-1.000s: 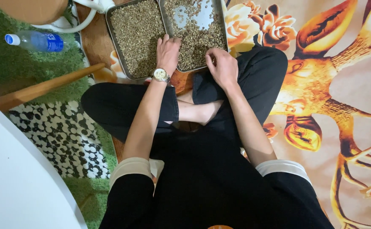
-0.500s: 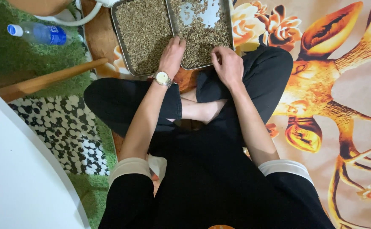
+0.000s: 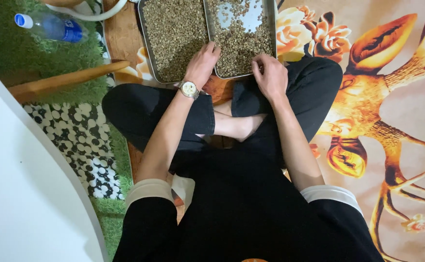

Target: A person sitting on the floor manually sorts green coffee beans in a metal tray, moving selected beans from one compartment to another.

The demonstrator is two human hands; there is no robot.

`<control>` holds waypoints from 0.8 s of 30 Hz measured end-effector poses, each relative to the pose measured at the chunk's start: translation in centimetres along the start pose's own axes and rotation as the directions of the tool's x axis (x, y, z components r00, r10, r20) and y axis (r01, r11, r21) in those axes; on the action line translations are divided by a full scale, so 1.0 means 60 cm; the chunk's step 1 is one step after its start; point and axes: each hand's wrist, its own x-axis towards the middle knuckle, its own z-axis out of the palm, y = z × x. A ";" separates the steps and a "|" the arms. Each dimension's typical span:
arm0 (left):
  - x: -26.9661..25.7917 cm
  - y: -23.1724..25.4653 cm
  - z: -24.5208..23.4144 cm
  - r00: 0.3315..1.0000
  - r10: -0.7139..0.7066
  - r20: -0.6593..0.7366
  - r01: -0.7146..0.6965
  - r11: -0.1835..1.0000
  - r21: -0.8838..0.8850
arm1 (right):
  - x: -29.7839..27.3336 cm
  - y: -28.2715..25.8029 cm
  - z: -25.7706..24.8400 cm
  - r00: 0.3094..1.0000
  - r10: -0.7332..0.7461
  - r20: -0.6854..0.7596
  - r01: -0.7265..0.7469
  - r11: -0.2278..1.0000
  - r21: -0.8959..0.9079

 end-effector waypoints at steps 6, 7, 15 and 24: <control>-0.025 -0.042 0.002 0.999 -0.001 -0.042 0.001 1.000 0.012 | -0.001 -0.002 0.005 1.000 -0.007 -0.006 0.007 1.000 -0.029; -0.027 -0.050 0.003 0.999 -0.006 -0.045 0.006 1.000 0.010 | 0.000 -0.004 0.005 1.000 -0.012 -0.002 0.011 0.999 -0.031; -0.047 -0.104 0.006 1.000 -0.013 0.010 0.012 0.998 0.065 | 0.000 -0.008 0.007 1.000 -0.017 0.016 0.018 0.997 -0.080; -0.038 -0.117 0.041 0.995 -0.084 -0.061 0.080 0.994 -0.073 | 0.004 -0.008 0.010 0.990 -0.116 0.077 0.127 0.979 -0.159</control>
